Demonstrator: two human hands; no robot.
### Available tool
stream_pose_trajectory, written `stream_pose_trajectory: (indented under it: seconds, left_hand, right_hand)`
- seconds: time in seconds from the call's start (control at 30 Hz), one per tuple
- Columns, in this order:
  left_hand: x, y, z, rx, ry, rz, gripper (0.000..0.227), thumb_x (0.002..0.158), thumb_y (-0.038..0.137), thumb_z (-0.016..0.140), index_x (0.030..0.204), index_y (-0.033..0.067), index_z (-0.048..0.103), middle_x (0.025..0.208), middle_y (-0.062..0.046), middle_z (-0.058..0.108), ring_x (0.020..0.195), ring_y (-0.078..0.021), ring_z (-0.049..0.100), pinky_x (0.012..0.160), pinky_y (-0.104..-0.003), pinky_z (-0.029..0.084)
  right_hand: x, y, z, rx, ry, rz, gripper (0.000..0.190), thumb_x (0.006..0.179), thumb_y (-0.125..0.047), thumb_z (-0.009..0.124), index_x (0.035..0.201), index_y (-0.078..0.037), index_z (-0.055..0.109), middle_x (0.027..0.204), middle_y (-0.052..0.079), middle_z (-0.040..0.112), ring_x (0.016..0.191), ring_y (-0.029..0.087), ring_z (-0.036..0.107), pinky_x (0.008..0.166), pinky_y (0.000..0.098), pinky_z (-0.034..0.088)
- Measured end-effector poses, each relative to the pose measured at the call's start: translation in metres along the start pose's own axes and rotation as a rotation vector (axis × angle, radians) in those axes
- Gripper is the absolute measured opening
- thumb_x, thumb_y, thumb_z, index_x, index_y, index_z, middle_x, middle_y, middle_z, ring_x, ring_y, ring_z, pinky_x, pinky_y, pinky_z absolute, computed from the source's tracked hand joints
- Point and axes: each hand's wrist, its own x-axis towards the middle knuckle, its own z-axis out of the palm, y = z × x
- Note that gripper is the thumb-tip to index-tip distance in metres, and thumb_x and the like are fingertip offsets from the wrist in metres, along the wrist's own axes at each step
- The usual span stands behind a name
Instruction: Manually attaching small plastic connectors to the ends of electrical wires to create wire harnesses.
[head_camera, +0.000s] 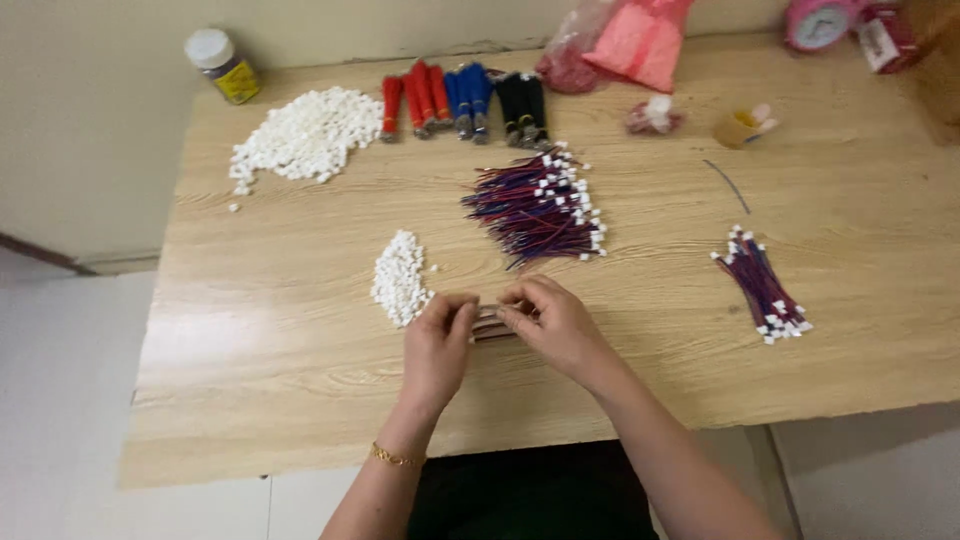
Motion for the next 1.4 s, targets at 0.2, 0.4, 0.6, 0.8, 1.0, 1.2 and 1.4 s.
stream_pose_trajectory:
  seconds: [0.2,0.4,0.6,0.8,1.0,1.2,1.4]
  left_hand:
    - [-0.006,-0.032,-0.001,0.410,0.047,0.076,0.013,0.089,0.018,0.064,0.097,0.0134,0.073,0.082,-0.012,0.071,0.081,-0.0338,0.070,0.070,-0.043,0.054]
    - [-0.003,-0.045,-0.003,0.441,0.108,0.120,0.013,0.084,0.019,0.069,0.095,0.0167,0.073,0.078,-0.008,0.065,0.073,-0.0297,0.067,0.064,-0.038,0.053]
    - [-0.006,-0.024,-0.009,0.358,0.128,0.110,0.012,0.083,0.015,0.067,0.093,0.0162,0.074,0.080,-0.006,0.066,0.069,-0.0257,0.068,0.061,-0.033,0.054]
    - [-0.005,-0.010,-0.004,0.327,0.072,0.137,0.012,0.082,0.011,0.068,0.092,0.0122,0.074,0.077,-0.007,0.066,0.066,-0.0232,0.067,0.058,-0.031,0.053]
    - [-0.008,-0.017,-0.005,0.307,0.005,0.096,0.015,0.085,0.017,0.063,0.097,0.0131,0.072,0.083,-0.001,0.065,0.067,-0.0154,0.060,0.067,-0.032,0.048]
    - [-0.006,-0.006,-0.002,0.319,0.024,0.157,0.013,0.085,0.018,0.064,0.096,0.0162,0.071,0.088,0.001,0.066,0.064,-0.0140,0.060,0.066,-0.032,0.048]
    - [-0.006,0.059,-0.010,0.455,0.225,0.664,0.024,0.089,0.013,0.064,0.113,0.0072,0.063,0.102,-0.009,0.067,0.098,-0.0278,0.061,0.084,-0.040,0.046]
  right_hand:
    - [-0.001,0.111,-0.031,-0.485,0.295,0.235,0.019,0.081,-0.014,0.070,0.099,-0.010,0.067,0.086,0.014,0.064,0.086,0.034,0.065,0.077,0.0436,0.053]
    - [0.019,0.135,-0.043,-0.575,0.317,0.296,0.024,0.077,-0.024,0.074,0.098,-0.014,0.070,0.086,0.009,0.063,0.089,0.032,0.066,0.081,0.0418,0.053]
    - [0.033,0.114,-0.048,-0.712,0.392,0.075,0.012,0.082,-0.021,0.073,0.093,-0.017,0.068,0.080,0.005,0.058,0.086,0.026,0.064,0.075,0.0358,0.053]
    - [0.077,0.120,-0.057,-0.754,0.156,0.039,0.020,0.088,-0.021,0.064,0.105,-0.026,0.072,0.106,0.007,0.061,0.102,0.036,0.061,0.084,0.0455,0.054]
    - [0.088,0.105,-0.065,-0.798,-0.005,0.124,0.026,0.096,-0.027,0.054,0.109,-0.011,0.069,0.129,0.014,0.059,0.117,0.034,0.053,0.093,0.0506,0.047]
    - [0.083,0.125,-0.069,-0.741,0.013,0.130,0.020,0.096,-0.024,0.055,0.106,-0.011,0.066,0.111,0.009,0.064,0.105,0.031,0.056,0.078,0.0466,0.047]
    - [0.065,0.033,-0.083,-0.427,0.120,0.125,0.019,0.092,-0.023,0.061,0.106,-0.010,0.065,0.104,0.007,0.069,0.092,0.025,0.064,0.078,0.0385,0.047]
